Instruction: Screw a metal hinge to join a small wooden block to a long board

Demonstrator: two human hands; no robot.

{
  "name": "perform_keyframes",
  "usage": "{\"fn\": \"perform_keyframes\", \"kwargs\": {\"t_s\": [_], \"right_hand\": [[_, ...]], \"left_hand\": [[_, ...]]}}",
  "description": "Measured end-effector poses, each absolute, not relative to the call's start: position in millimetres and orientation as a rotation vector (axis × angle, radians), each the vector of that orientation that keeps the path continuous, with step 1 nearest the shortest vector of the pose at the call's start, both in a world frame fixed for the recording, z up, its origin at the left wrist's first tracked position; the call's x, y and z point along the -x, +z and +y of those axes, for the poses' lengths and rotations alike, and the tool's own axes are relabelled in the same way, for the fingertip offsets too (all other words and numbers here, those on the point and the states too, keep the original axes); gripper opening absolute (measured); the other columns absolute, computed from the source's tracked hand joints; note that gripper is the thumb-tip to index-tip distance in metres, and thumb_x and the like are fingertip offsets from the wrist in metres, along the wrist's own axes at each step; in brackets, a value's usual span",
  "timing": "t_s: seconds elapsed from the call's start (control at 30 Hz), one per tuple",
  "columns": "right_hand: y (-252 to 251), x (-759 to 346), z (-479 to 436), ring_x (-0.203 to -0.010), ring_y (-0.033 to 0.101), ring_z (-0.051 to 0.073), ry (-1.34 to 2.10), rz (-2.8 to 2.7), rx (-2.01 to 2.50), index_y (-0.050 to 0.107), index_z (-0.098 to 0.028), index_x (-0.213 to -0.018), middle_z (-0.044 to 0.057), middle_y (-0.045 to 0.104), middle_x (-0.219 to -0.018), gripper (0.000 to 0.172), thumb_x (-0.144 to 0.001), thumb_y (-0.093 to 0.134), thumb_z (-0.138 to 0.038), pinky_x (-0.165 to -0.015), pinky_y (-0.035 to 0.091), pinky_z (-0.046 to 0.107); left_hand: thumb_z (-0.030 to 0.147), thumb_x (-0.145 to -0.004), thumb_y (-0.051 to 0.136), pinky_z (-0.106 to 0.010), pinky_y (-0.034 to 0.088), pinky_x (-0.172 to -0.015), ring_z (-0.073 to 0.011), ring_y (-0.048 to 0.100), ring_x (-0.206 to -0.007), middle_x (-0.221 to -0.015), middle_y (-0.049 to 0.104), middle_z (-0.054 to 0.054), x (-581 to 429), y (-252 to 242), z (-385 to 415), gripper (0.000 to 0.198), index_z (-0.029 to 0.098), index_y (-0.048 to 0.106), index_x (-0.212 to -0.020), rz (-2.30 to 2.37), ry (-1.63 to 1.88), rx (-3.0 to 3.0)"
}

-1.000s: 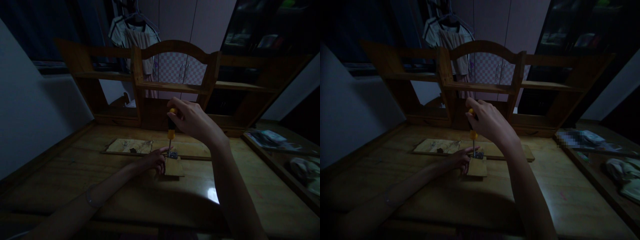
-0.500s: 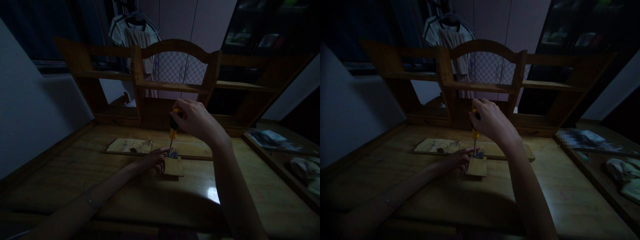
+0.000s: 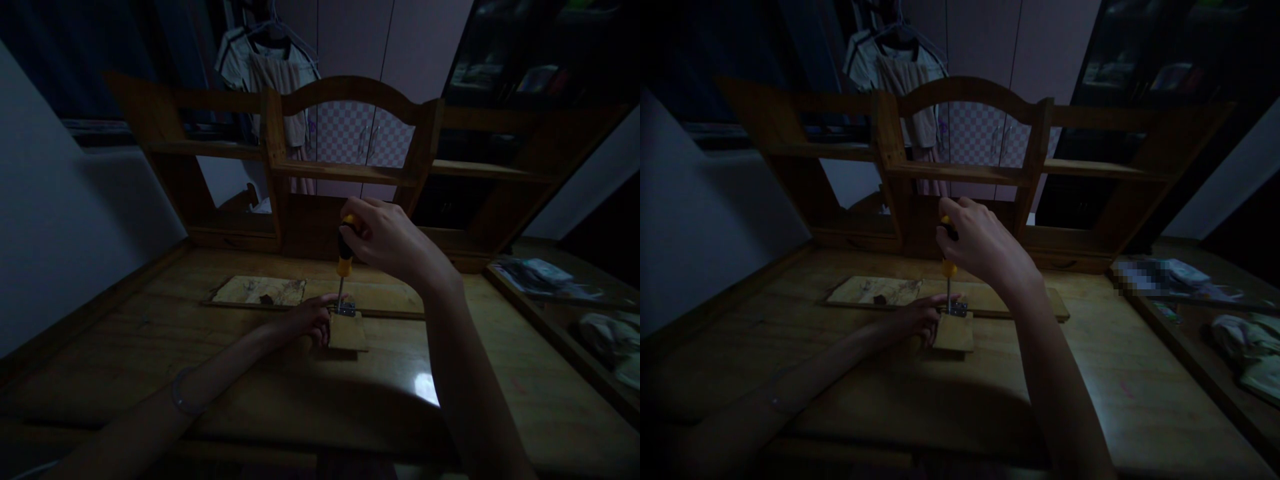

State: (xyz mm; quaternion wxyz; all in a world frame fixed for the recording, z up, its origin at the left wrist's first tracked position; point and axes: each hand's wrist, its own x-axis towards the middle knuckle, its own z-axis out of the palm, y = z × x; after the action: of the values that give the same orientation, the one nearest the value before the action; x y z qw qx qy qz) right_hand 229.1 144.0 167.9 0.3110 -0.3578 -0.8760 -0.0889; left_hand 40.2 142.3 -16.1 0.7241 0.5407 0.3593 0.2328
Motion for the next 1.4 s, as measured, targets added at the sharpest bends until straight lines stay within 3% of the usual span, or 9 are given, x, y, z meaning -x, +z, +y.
{"fn": "perform_keyframes", "kwargs": {"t_s": [0.23,0.5,0.7,0.9,1.13,1.4], "right_hand": [[166.3,-230.2,146.5,-0.075,0.054,0.017,-0.235,-2.305,0.917,0.062,-0.016,-0.103,0.003,0.059,-0.086,0.01,-0.094,0.06,-0.017,-0.065,0.036,0.024],[166.4,-228.5,146.3,-0.084,0.059,0.019,-0.201,-2.346,0.926,0.068,-0.013,-0.109,0.007,0.063,-0.099,0.024,-0.09,0.054,-0.011,-0.076,0.04,0.025],[168.3,-230.9,142.8,-0.08,0.058,0.017,-0.186,-2.32,0.899,0.054,-0.016,-0.127,0.004,0.063,-0.096,0.039,-0.089,0.057,-0.008,-0.07,0.037,0.023],[168.8,-230.4,141.6,-0.074,0.057,0.017,-0.194,-2.324,0.945,0.054,-0.016,-0.113,0.004,0.061,-0.086,0.022,-0.092,0.06,-0.013,-0.064,0.034,0.023],[167.6,-231.0,144.3,-0.078,0.057,0.018,-0.208,-2.299,0.922,0.06,-0.013,-0.112,0.005,0.061,-0.088,0.027,-0.086,0.059,-0.005,-0.068,0.037,0.025],[166.9,-231.5,147.6,-0.08,0.056,0.018,-0.262,-2.275,0.947,0.066,-0.015,-0.107,0.006,0.059,-0.094,0.014,-0.095,0.063,-0.02,-0.07,0.038,0.026]], "left_hand": [[0.015,-0.075,0.05,-0.022,0.05,-0.05,-0.0181,0.065,-0.057,-0.072,0.065,-0.008,-39.4,-14.7,141.2,0.081,0.021,0.026,-0.152,0.799,0.502,-1.195],[0.018,-0.076,0.051,-0.023,0.051,-0.051,-0.0178,0.065,-0.057,-0.073,0.066,-0.009,-39.1,-17.2,141.4,0.079,0.019,0.027,-0.152,0.781,0.499,-1.207],[0.018,-0.073,0.051,-0.023,0.05,-0.049,-0.0175,0.062,-0.052,-0.066,0.063,-0.006,-42.8,-14.7,139.4,0.085,0.014,0.022,-0.152,0.843,0.544,-1.145],[0.02,-0.076,0.053,-0.025,0.05,-0.049,-0.0207,0.064,-0.055,-0.066,0.063,-0.007,-41.0,-20.1,141.7,0.087,0.014,0.013,-0.154,0.829,0.535,-1.177],[0.019,-0.077,0.055,-0.027,0.051,-0.051,-0.0216,0.064,-0.056,-0.067,0.065,-0.008,-41.1,-21.0,144.1,0.089,0.016,0.011,-0.154,0.838,0.488,-1.193],[0.023,-0.082,0.052,-0.029,0.05,-0.051,-0.0227,0.064,-0.054,-0.067,0.064,-0.008,-39.7,-28.7,146.8,0.085,0.015,0.009,-0.155,0.81,0.541,-1.162]]}}
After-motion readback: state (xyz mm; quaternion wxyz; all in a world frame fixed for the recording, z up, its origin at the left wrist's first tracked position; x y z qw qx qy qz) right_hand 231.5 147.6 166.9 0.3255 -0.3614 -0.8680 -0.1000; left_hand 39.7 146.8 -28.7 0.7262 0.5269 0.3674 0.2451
